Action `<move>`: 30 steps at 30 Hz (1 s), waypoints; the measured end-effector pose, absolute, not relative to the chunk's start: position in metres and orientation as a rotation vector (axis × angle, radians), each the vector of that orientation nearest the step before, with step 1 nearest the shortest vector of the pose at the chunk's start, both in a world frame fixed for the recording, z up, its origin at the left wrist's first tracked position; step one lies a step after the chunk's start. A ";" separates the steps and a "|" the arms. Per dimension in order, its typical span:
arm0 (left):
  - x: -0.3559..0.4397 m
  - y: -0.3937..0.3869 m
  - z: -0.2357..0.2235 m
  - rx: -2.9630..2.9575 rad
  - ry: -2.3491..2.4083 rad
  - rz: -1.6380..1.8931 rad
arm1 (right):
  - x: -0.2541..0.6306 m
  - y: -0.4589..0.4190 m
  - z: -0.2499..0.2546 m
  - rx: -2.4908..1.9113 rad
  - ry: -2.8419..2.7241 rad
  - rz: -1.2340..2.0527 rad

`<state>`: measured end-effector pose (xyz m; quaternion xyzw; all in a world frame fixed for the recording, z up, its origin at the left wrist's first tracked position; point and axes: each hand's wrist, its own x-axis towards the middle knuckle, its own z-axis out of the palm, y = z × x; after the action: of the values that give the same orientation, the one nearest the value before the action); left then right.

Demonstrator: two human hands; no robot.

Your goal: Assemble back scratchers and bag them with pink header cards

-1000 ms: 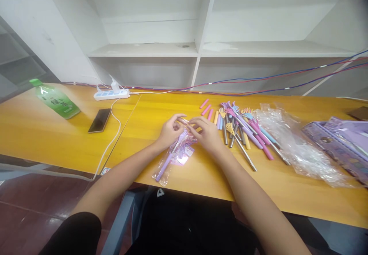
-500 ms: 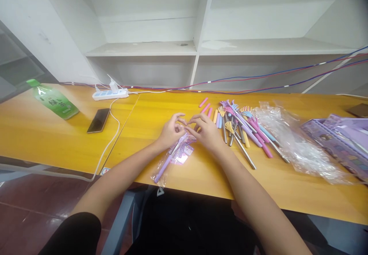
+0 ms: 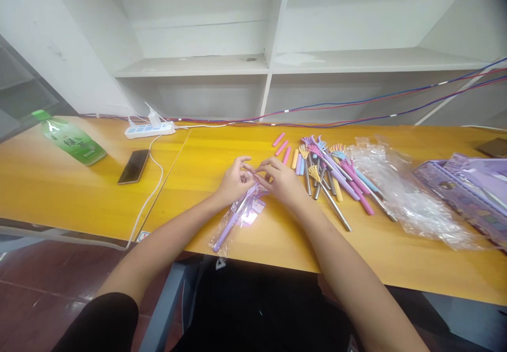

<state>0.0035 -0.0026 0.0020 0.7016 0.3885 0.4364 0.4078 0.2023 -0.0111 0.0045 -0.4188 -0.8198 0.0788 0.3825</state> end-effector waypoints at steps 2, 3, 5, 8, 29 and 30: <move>0.004 -0.001 0.000 1.760 0.981 1.106 | 0.202 -0.010 0.004 -1.055 -2.088 0.185; 0.004 -0.001 0.000 1.759 0.978 1.107 | 0.202 -0.009 0.003 -1.047 -2.087 0.175; 0.004 -0.001 0.000 1.767 0.971 1.105 | 0.202 -0.008 0.003 -1.040 -2.090 0.156; 0.004 -0.003 0.002 1.795 0.954 1.093 | 0.202 -0.010 0.005 -1.073 -2.100 0.127; 0.001 -0.002 0.013 1.871 0.928 1.065 | 0.210 -0.007 0.008 -1.364 -1.732 0.288; 0.000 -0.001 0.013 1.826 0.947 1.093 | 0.210 -0.007 0.007 -1.388 -1.776 0.291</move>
<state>0.0002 -0.0010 0.0127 0.7201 0.3736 0.4311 0.3950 0.2102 -0.0067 0.0071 -0.5541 -0.7090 0.1159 0.4206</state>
